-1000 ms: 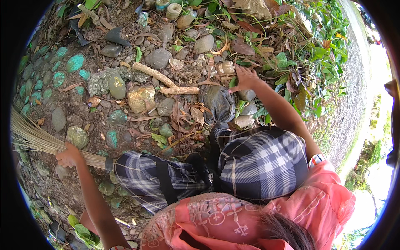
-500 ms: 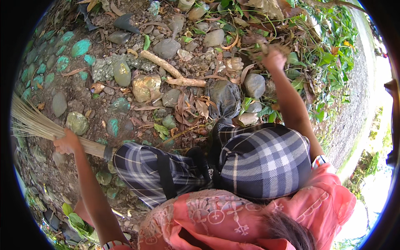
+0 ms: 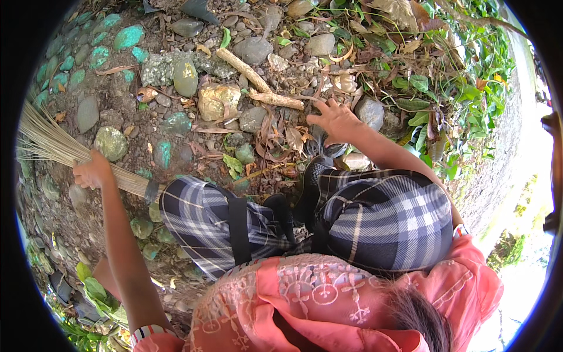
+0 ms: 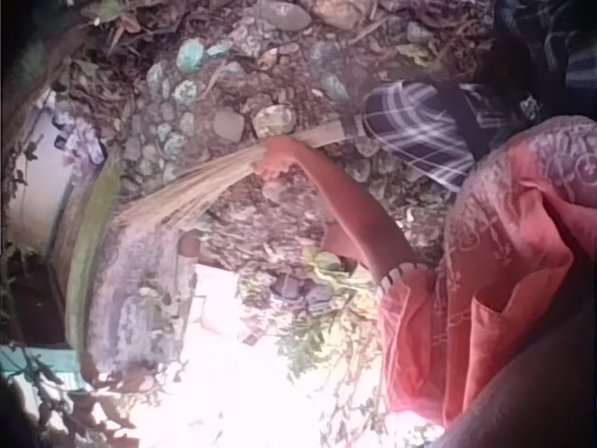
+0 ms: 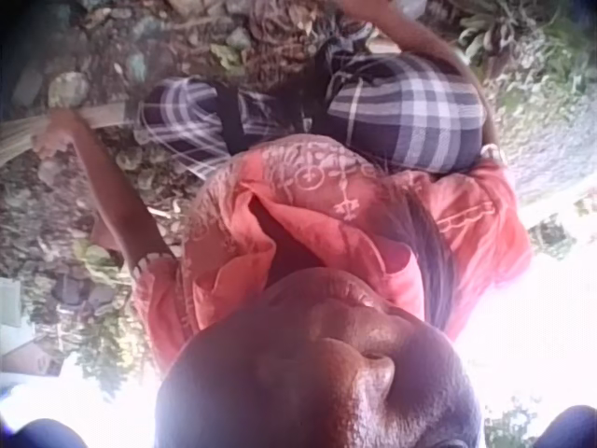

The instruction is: The person sweeps a garden area with a traditional broom, moving leaves and debris across a stone-paved surface. They also pick up a potted plant and place it aside before continuing to sweep.

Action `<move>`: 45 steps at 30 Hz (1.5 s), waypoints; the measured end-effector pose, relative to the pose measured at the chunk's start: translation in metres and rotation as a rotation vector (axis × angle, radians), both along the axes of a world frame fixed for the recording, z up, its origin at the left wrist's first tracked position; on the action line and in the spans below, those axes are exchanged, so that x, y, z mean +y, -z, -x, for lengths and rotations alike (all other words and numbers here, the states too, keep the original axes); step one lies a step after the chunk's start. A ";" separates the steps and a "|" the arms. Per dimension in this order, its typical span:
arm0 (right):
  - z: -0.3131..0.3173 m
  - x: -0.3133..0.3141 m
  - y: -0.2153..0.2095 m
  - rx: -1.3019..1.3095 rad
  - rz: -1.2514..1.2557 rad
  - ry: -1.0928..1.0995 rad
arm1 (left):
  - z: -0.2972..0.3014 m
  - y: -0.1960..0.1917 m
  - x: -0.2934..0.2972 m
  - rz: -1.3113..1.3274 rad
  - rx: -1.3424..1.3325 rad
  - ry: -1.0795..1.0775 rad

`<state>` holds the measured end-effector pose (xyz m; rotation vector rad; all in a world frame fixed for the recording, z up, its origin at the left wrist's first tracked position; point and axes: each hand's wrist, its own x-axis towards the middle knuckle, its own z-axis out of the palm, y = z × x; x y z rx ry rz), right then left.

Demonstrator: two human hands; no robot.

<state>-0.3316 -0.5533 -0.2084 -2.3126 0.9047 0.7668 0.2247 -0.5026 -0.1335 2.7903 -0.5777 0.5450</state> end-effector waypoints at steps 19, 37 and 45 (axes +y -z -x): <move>0.262 -0.058 -0.044 -0.255 1.130 1.236 | -0.030 0.013 0.008 -0.070 -0.074 0.041; -0.082 -0.015 0.034 -0.193 0.016 0.253 | 0.014 -0.006 0.002 0.015 -0.003 0.061; -0.046 -0.029 -0.019 -0.346 -0.036 0.858 | 0.006 -0.002 0.007 0.024 0.003 0.093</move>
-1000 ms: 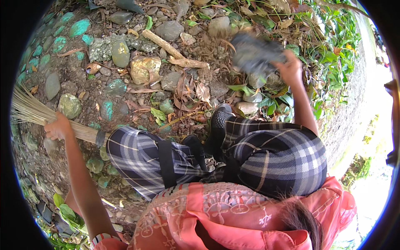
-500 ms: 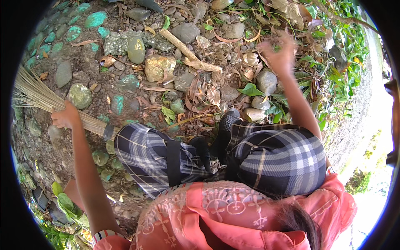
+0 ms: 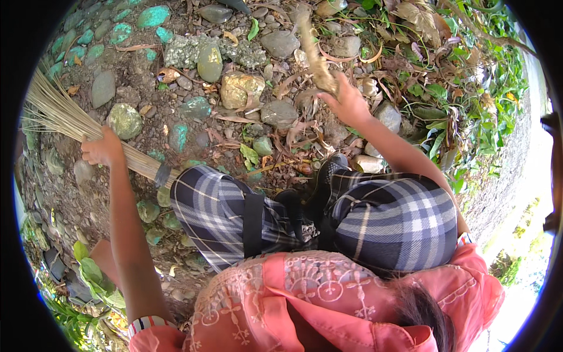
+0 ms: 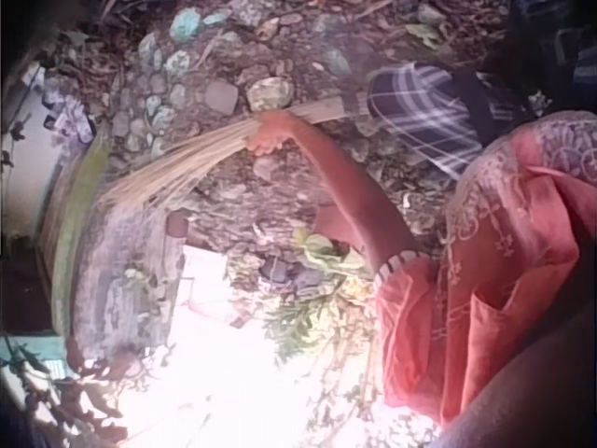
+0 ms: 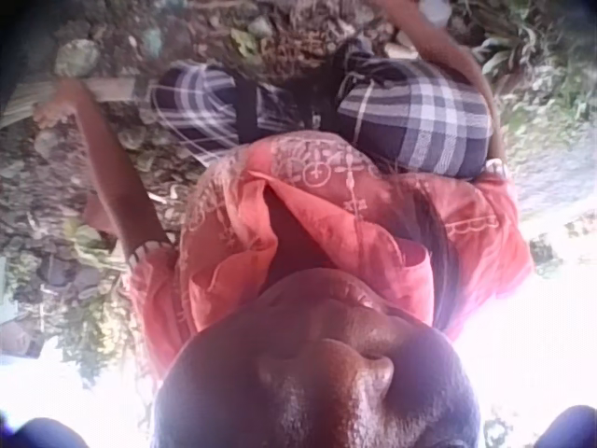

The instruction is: The person sweeps a garden area with a traditional broom, moving leaves and debris across a stone-paved surface. They also pick up a potted plant and place it aside before continuing to sweep.

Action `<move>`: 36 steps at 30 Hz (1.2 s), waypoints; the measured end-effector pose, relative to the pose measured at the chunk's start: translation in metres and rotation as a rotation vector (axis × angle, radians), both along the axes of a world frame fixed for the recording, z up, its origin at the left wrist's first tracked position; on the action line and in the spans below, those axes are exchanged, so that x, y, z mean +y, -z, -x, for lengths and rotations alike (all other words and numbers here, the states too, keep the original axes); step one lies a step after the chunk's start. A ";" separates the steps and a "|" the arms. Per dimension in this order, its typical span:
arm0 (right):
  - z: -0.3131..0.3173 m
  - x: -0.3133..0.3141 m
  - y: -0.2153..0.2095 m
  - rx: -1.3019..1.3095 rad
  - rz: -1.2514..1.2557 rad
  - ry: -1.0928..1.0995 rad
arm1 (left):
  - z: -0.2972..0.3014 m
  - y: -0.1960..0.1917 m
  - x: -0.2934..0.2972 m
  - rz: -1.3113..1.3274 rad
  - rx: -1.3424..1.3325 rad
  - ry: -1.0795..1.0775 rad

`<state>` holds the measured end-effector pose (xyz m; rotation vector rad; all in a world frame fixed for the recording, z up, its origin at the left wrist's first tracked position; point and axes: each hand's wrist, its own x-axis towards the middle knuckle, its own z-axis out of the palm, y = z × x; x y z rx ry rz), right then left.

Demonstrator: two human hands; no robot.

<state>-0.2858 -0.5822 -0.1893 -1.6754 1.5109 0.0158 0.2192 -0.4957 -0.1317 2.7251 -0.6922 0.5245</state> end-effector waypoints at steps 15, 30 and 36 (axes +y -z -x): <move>0.191 -0.056 -0.075 0.116 -0.176 0.186 | 0.000 -0.001 -0.003 -0.026 0.003 -0.050; 0.153 -0.027 -0.034 0.183 0.044 0.024 | -0.006 0.001 -0.002 -0.046 0.002 -0.064; 0.105 -0.012 -0.035 -0.112 0.202 -0.129 | 0.000 -0.002 -0.003 -0.012 -0.006 -0.065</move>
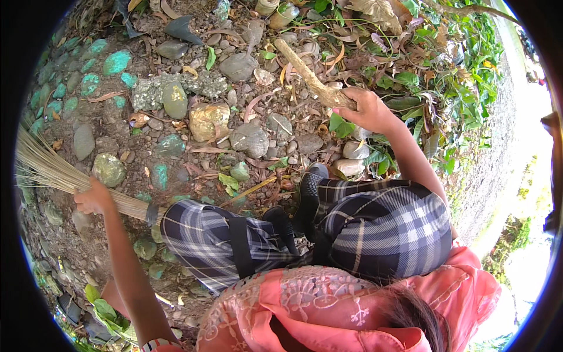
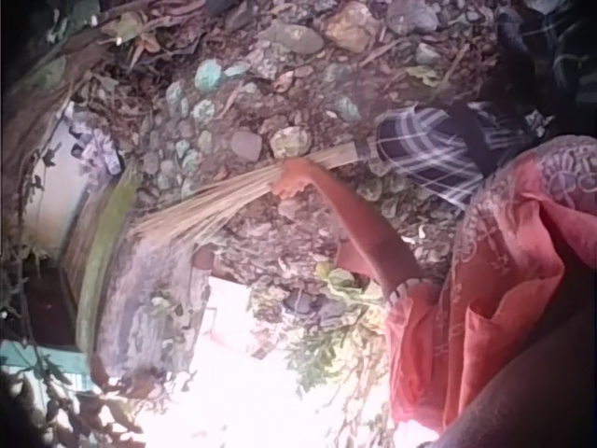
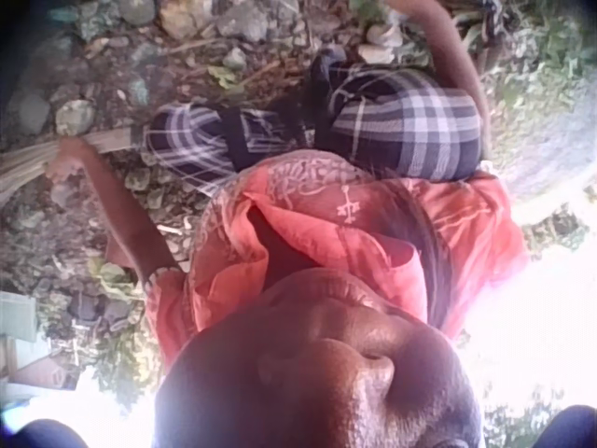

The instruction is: The person sweeps a garden area with a traditional broom, moving leaves and debris across a stone-paved surface. They also pick up a potted plant and place it aside before continuing to sweep.

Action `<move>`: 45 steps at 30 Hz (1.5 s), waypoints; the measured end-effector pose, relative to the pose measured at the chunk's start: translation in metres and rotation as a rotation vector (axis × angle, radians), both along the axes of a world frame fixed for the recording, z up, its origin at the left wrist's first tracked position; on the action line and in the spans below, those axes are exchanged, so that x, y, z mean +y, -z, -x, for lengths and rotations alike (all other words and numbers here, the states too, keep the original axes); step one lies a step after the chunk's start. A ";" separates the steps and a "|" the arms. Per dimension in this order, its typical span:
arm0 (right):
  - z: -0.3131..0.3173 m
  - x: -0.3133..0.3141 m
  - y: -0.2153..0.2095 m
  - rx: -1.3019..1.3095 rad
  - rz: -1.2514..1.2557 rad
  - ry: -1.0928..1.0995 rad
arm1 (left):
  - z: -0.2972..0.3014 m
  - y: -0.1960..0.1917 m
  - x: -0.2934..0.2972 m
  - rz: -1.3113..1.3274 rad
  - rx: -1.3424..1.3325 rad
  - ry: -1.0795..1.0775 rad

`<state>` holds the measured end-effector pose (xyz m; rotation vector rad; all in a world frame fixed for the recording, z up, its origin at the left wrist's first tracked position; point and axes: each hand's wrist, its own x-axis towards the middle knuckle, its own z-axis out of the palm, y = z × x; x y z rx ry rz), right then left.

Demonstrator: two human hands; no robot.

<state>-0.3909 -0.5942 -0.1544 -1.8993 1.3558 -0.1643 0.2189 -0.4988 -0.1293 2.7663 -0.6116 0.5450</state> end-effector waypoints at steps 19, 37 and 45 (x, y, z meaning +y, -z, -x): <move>-0.041 -0.002 -0.025 -0.057 0.645 -0.058 | -0.002 0.001 0.000 -0.051 -0.010 -0.011; -0.047 -0.003 -0.013 -0.329 0.615 -0.164 | -0.003 0.002 0.000 -0.029 -0.022 0.005; -0.045 0.009 0.006 -0.339 0.385 -0.133 | 0.001 0.000 -0.001 -0.026 -0.008 -0.008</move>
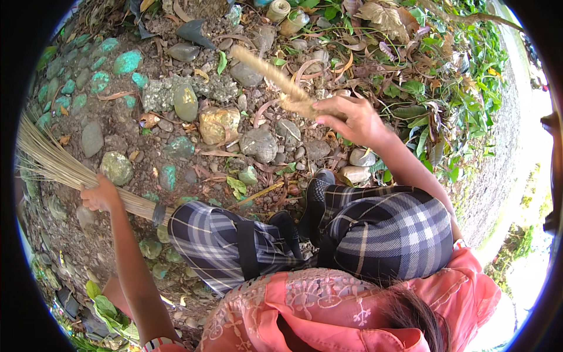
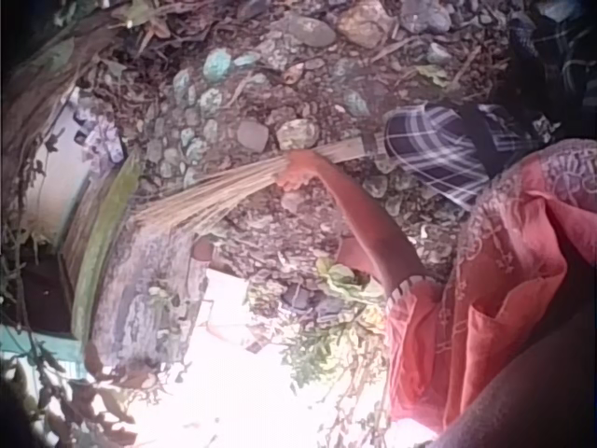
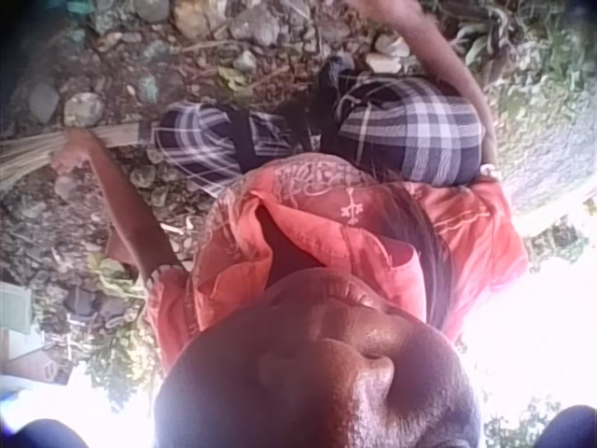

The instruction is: The person sweeps a garden area with a traditional broom, moving leaves and debris across a stone-paved surface. They also pick up a potted plant and place it aside before continuing to sweep.

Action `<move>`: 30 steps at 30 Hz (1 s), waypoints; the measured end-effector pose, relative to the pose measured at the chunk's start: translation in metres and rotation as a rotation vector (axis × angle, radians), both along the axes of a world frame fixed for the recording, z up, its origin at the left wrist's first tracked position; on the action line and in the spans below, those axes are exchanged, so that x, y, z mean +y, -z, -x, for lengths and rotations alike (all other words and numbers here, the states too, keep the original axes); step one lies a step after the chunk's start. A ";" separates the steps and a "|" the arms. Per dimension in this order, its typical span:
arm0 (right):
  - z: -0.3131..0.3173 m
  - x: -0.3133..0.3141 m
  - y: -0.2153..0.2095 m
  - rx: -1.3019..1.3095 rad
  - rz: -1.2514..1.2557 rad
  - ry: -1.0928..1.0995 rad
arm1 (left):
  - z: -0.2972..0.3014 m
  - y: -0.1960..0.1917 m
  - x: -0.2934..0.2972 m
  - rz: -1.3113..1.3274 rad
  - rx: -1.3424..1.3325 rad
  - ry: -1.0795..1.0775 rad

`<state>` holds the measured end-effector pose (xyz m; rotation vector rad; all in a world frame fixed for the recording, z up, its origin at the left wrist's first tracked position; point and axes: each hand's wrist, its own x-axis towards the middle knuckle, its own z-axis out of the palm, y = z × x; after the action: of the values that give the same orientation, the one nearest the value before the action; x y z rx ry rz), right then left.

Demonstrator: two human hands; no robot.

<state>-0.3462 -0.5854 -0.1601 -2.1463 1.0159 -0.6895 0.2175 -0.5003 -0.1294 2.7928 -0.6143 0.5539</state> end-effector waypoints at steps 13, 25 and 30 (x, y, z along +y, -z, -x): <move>0.107 -0.054 -0.050 0.261 -0.631 0.514 | 0.006 -0.002 -0.001 0.019 0.050 -0.027; 0.044 -0.093 -0.027 0.399 -0.535 0.520 | 0.009 -0.004 -0.001 0.021 0.033 0.009; 0.019 -0.075 0.013 0.394 -0.370 0.254 | 0.005 -0.001 0.000 0.004 0.015 0.020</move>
<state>-0.3653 -0.6606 -0.1729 -1.8766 1.5130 -0.1622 0.2128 -0.5000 -0.1284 2.7812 -0.6358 0.5291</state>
